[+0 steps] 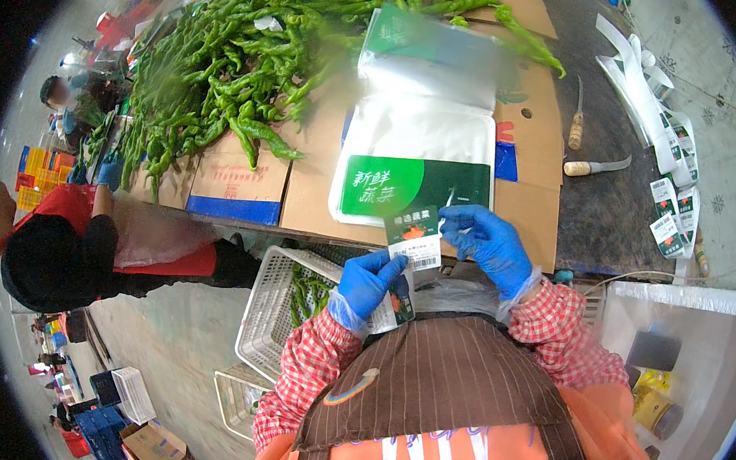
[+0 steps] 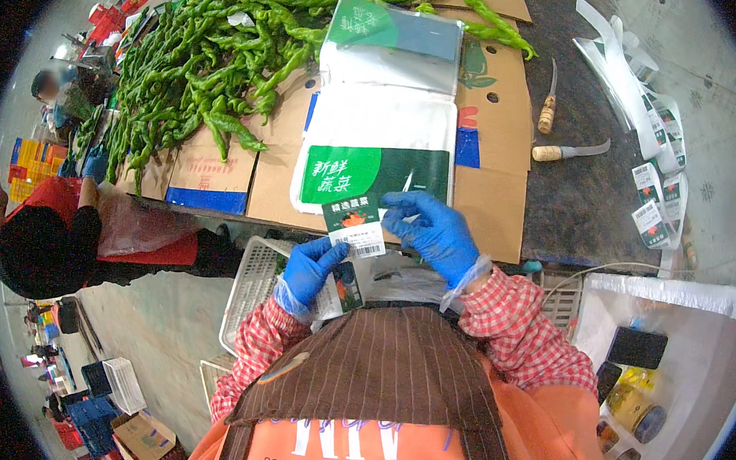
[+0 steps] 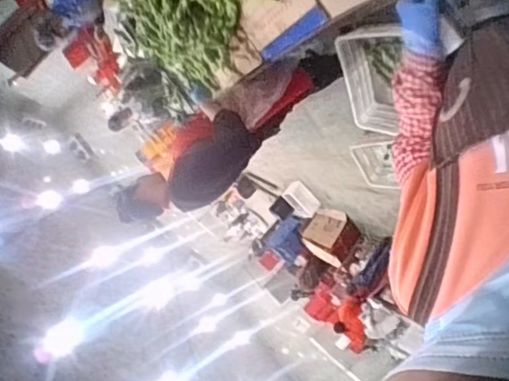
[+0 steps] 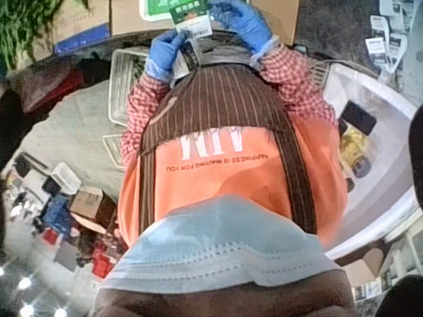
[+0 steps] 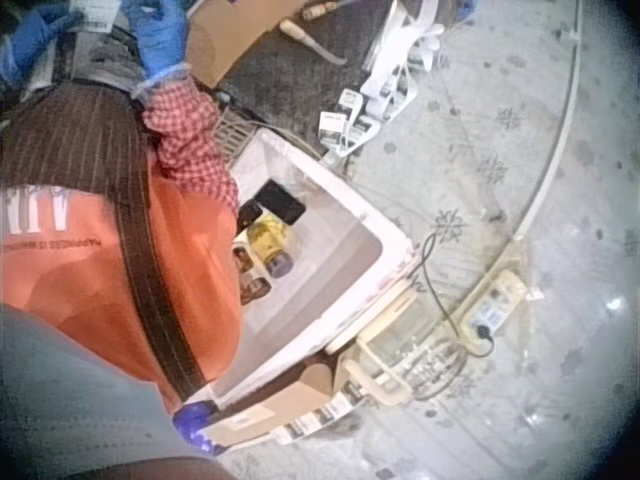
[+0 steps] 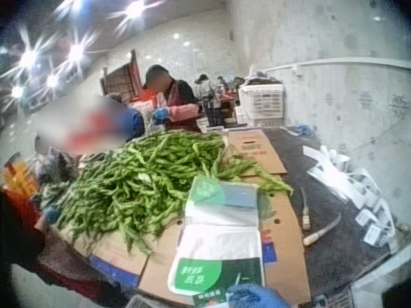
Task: The person repeatedly picks small printed labels and sticks them onto the front of clear plastic trays on a workbench. The person handles each label one at a time, peels the backing, and presses the label onto the tray surface. A coworker is visible in the background handling green peppers.
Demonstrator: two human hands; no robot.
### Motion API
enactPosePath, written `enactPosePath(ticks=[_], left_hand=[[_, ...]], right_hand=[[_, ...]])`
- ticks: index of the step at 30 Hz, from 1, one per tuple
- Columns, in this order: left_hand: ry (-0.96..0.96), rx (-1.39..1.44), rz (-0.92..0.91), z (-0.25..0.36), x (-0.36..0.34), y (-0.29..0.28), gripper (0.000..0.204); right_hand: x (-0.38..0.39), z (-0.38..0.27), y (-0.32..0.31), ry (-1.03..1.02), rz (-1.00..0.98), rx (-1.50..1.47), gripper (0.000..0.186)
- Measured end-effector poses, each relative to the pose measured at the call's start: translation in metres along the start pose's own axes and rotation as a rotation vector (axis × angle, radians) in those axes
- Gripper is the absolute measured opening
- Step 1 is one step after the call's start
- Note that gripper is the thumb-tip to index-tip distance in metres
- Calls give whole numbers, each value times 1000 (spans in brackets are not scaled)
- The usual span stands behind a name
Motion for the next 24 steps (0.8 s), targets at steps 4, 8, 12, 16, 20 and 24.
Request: enactPosePath(ticks=[4,8,12,16,20,24], left_hand=[[23,-76,-21,-7,-10,2,27],[98,36,126,-12,-24,-5,47],[249,-818,117,-18,-39,11,50],[188,-1316,28,-26,-54,33,59],[134,-1356,-12,-30,-57,36,61],[150,-1392,1,-33,-57,35,62]], right_hand=[[-1,2,2,-68,97,178,13],[-9,-9,-41,-218,438,-7,11],[-29,11,-81,22,404,137,12],[-45,50,-82,76,324,53,13],[-55,64,-77,59,248,54,13],[-65,65,-73,45,176,129,13]])
Point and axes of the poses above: each hand's wrist, its own x-axis away from the middle knuckle, its own y-axis out of the palm, z = x × y, the point moved 1 cm from there along -x, towards the middle knuckle, and after that the axes turned 7 degrees about x, right-handed, at the moved point
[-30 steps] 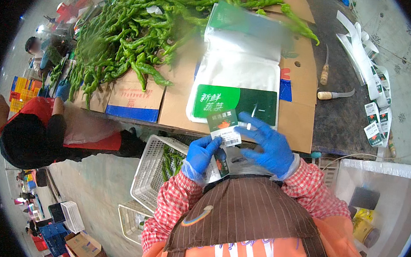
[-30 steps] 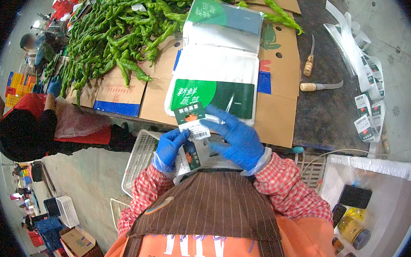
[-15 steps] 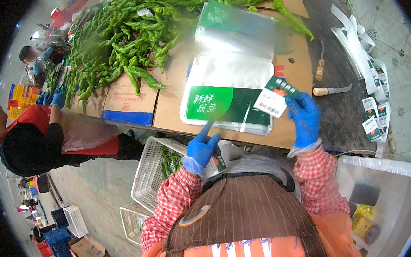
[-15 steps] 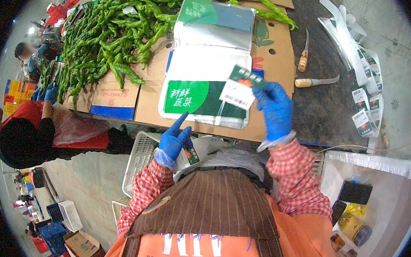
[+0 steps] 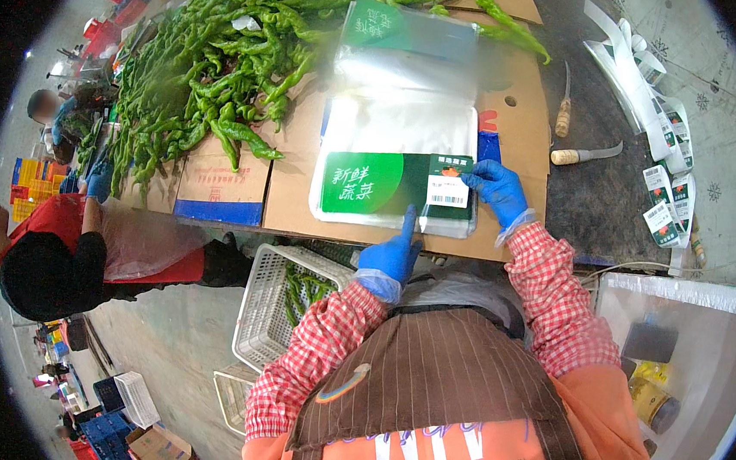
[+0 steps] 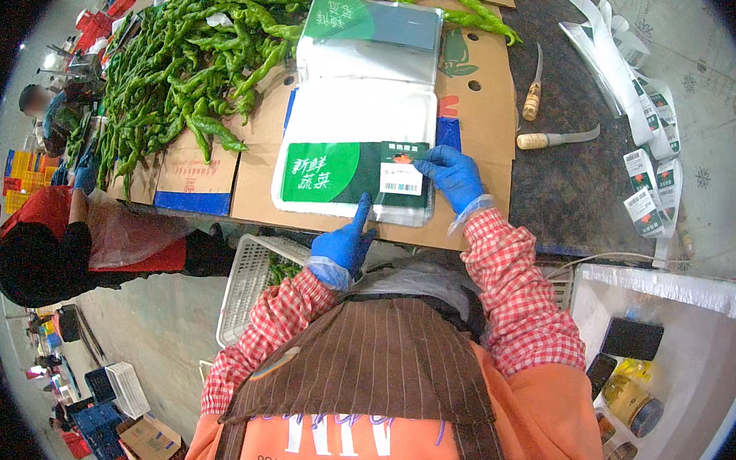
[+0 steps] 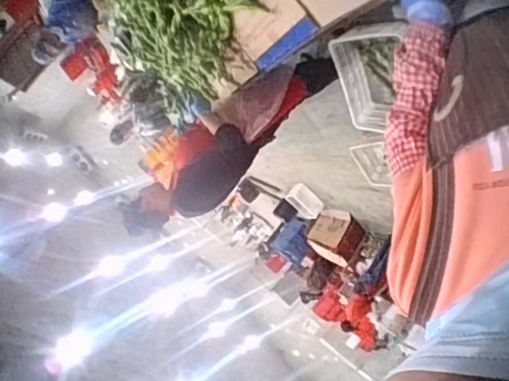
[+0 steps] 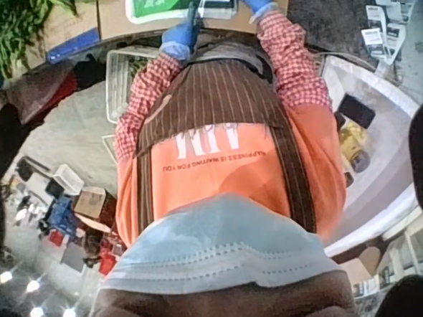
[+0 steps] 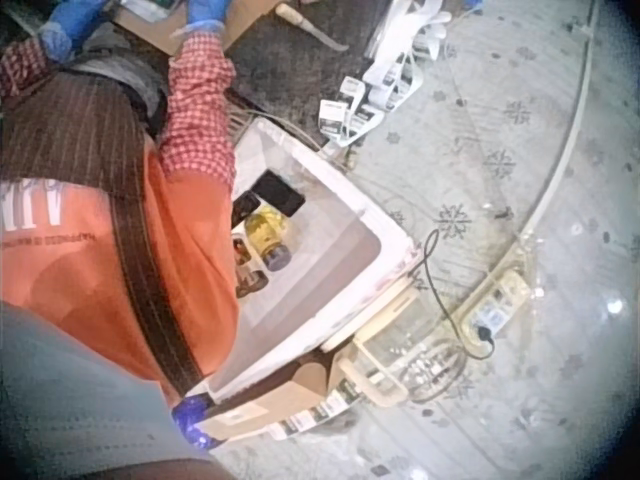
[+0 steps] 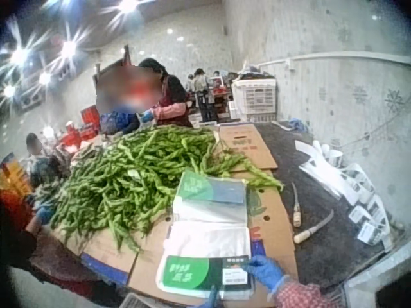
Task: The person repeatedly picks small printed labels and sticks them onto the front of clear plastic trays on a workbench. The person handles each label one at a time, peels the backing, and presses the label onto the tray surface. A coworker is visible in the background handling green peppers.
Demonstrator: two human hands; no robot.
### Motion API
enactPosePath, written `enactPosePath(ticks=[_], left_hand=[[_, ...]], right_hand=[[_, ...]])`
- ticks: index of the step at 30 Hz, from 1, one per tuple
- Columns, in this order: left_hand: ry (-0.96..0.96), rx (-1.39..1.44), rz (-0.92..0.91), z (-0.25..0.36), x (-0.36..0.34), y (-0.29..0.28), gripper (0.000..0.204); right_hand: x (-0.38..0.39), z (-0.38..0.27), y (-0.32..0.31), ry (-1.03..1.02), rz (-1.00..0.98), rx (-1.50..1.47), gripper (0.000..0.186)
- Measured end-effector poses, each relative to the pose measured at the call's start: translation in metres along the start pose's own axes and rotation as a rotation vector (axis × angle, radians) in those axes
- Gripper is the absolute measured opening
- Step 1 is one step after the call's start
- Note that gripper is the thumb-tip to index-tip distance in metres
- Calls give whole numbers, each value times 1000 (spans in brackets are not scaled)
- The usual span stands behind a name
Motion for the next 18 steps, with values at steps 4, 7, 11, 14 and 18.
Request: enactPosePath(ticks=[4,7,11,14,18], left_hand=[[-6,-13,11,1,0,2,61],[-9,-2,5,1,0,2,61],[-6,0,17,1,1,2,60],[-5,-5,19,2,1,1,59],[4,-17,30,2,0,-3,57]], right_hand=[[-6,5,5,-37,-12,-5,13],[-7,8,6,-93,4,43,13],[-7,7,7,-126,19,107,13],[-6,5,8,-115,45,150,13],[-6,4,9,-88,57,189,13]])
Point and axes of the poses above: each hand's wrist, its own x-axis away from the middle knuckle, its own y-axis out of the palm, z = x × y, the point moved 1 cm from there along -x, towards the middle knuckle, and after that the axes turned 7 degrees about x, right-handed, at the moved point
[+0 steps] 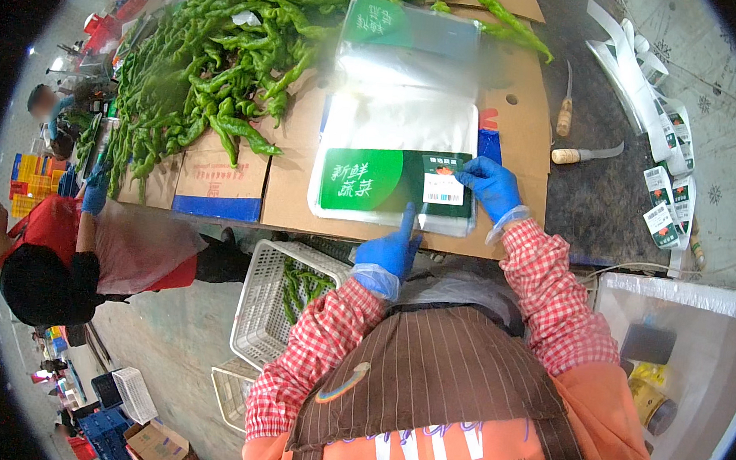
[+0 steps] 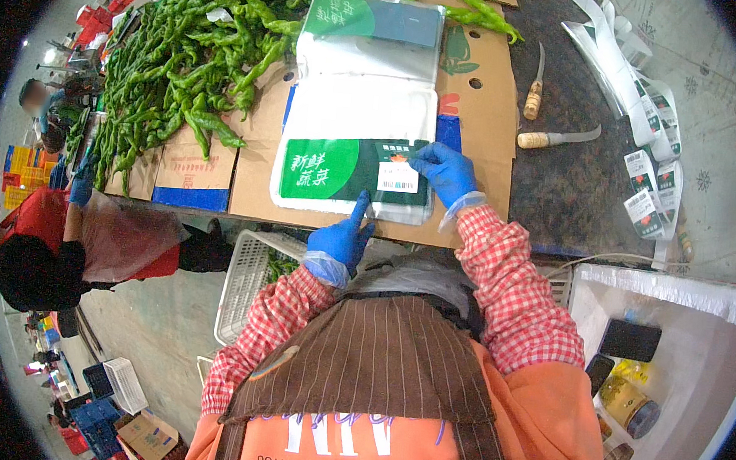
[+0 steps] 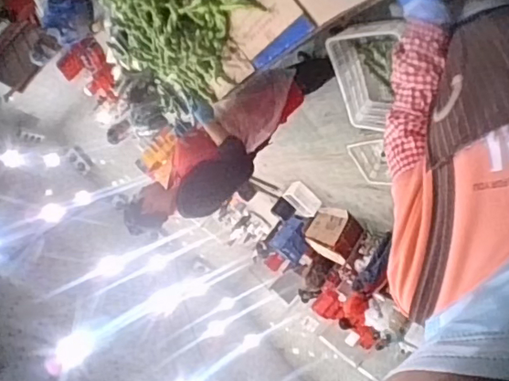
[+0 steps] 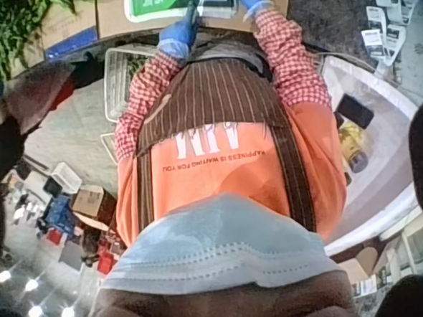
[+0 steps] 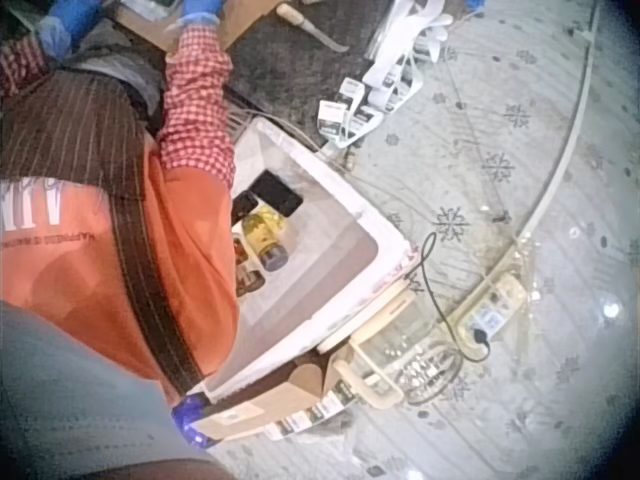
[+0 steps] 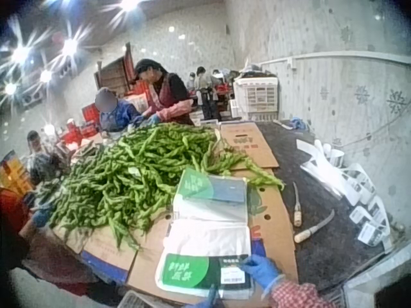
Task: The person repeatedly picks small printed labels and sticks them onto the front of clear plastic trays on a workbench. The person handles each label one at a time, peels the backing, and presses the label onto the tray surface. A coworker is visible in the background handling green peppers.
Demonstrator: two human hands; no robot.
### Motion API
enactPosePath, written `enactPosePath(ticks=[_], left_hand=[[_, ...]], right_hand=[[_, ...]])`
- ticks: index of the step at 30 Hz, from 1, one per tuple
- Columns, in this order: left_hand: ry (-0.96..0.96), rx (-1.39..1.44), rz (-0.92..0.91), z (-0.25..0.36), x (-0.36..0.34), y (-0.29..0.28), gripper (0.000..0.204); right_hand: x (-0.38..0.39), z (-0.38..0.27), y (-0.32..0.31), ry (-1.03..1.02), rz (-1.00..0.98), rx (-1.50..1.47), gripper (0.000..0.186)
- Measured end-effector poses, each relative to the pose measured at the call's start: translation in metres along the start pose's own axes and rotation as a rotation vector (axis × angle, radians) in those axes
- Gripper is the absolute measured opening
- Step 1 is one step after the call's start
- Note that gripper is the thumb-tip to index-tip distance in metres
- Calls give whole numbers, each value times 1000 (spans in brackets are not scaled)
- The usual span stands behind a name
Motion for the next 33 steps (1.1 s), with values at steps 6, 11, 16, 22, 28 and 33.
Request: enactPosePath(ticks=[6,11,16,22,28,33], left_hand=[[56,27,48,7,-7,-7,53],[111,-4,1,13,-15,-4,52],[132,-7,12,8,-18,0,51],[133,23,-51,6,-19,-1,51],[132,25,-12,6,-18,-2,49],[107,206,-14,-12,-13,0,47]], right_hand=[[1,-4,1,-9,33,69,14],[3,-17,0,26,50,323,19],[-4,-42,0,73,-95,792,26],[-28,-75,-2,136,-304,1203,49],[-36,-64,-18,229,-245,1266,68],[-10,-39,-48,249,-52,761,47]])
Point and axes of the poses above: each hand's wrist, its own x-axis away from the middle knuckle, its own y-axis out of the palm, z = x × y, the point moved 1 cm from there along -x, towards the middle knuckle, and after that the axes turned 7 degrees about x, right-handed, at the moved point
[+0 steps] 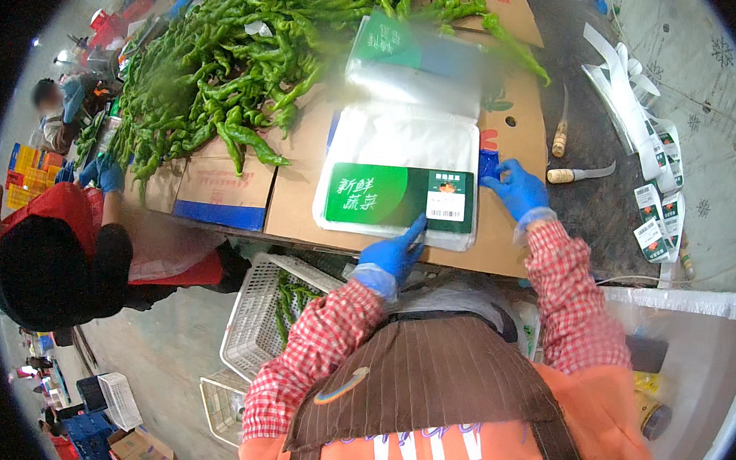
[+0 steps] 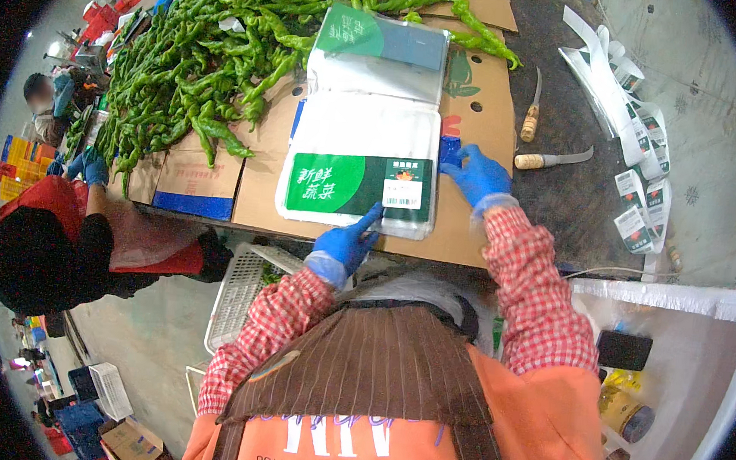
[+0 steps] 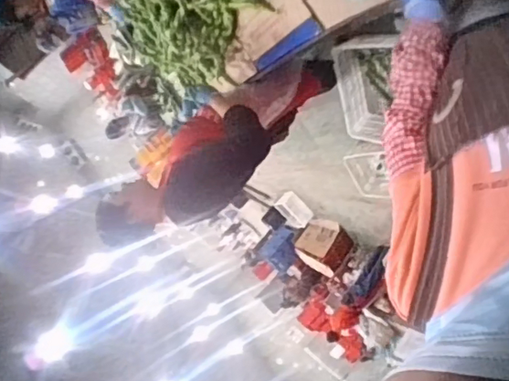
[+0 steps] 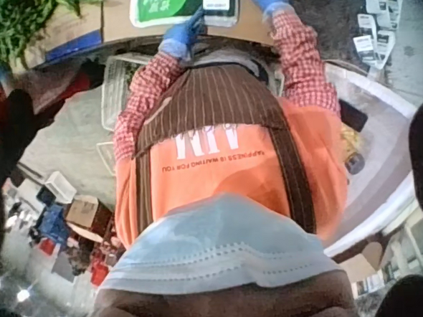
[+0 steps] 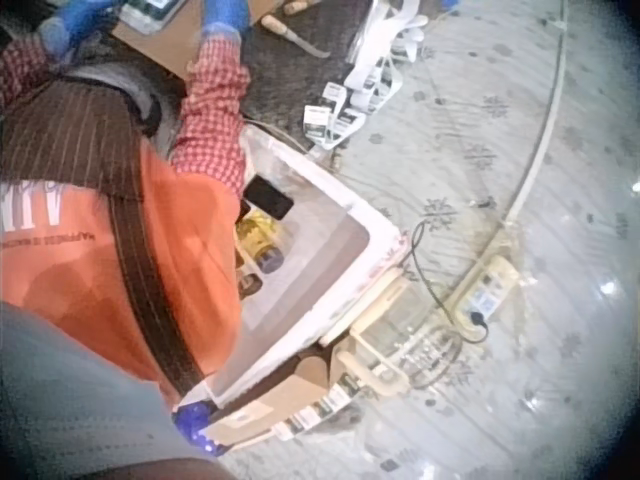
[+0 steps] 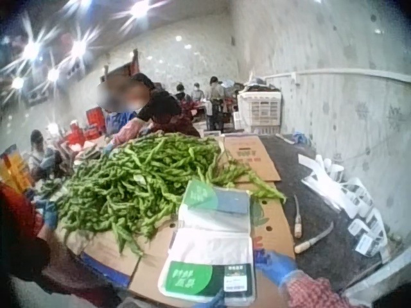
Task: The person repeatedly picks small printed labels and sticks them onto the front of clear plastic trays on a workbench. The person handles each label one at a time, peels the backing, and presses the label onto the tray surface. A coworker is visible in the background handling green peppers.
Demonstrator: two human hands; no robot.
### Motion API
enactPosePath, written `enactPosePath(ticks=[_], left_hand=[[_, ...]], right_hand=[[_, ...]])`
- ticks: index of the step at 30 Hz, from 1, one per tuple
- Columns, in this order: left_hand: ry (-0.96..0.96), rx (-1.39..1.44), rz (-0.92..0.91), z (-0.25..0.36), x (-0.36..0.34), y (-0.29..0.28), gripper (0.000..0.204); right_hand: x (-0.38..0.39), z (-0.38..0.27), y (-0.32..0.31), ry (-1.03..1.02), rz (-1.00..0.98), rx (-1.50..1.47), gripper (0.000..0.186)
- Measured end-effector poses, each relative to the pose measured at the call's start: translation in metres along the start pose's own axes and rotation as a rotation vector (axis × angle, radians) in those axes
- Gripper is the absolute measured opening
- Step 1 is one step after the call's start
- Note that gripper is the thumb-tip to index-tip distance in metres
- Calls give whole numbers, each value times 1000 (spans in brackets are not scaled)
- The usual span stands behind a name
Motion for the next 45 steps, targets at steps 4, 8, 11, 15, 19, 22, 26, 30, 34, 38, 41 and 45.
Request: enactPosePath(ticks=[4,8,11,15,19,22,26,30,34,38,41,45], left_hand=[[-12,381,119,-29,30,-4,36],[-141,803,100,-51,58,-7,29],[-281,946,93,-55,70,-7,28],[-255,977,148,-57,79,-5,28],[-248,891,173,-65,83,-5,31],[-258,944,172,-71,91,-16,34],[-293,1147,340,-69,109,-50,34],[-179,1428,555,-55,119,-80,41],[-131,1437,665,-34,116,-98,46],[-2,1325,783,-7,105,-100,43],[21,1300,684,5,96,-89,45],[11,1434,840,-2,92,-74,35]], right_hand=[[25,20,1,-161,131,-305,28],[35,14,14,-517,64,-320,25],[30,6,26,-709,31,-196,27],[13,-5,30,-781,-58,-165,17],[4,-15,19,-744,-147,-176,13],[-9,-17,11,-395,-420,-314,17],[-69,-34,-6,-446,-360,-786,21],[-140,-51,-70,-569,128,-1392,27],[-92,-79,-93,-520,414,-1195,35],[41,-126,-11,-507,-775,-1342,31],[105,-133,35,-972,-399,-844,40],[110,-122,46,-587,-497,-1169,39]])
Point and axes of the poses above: each hand's wrist, its own x-axis away from the middle knuckle, its own y-axis out of the palm, z = x × y, the point moved 1 cm from there along -x, towards the middle knuckle, and after that the axes turned 7 degrees about x, right-handed, at the moved point
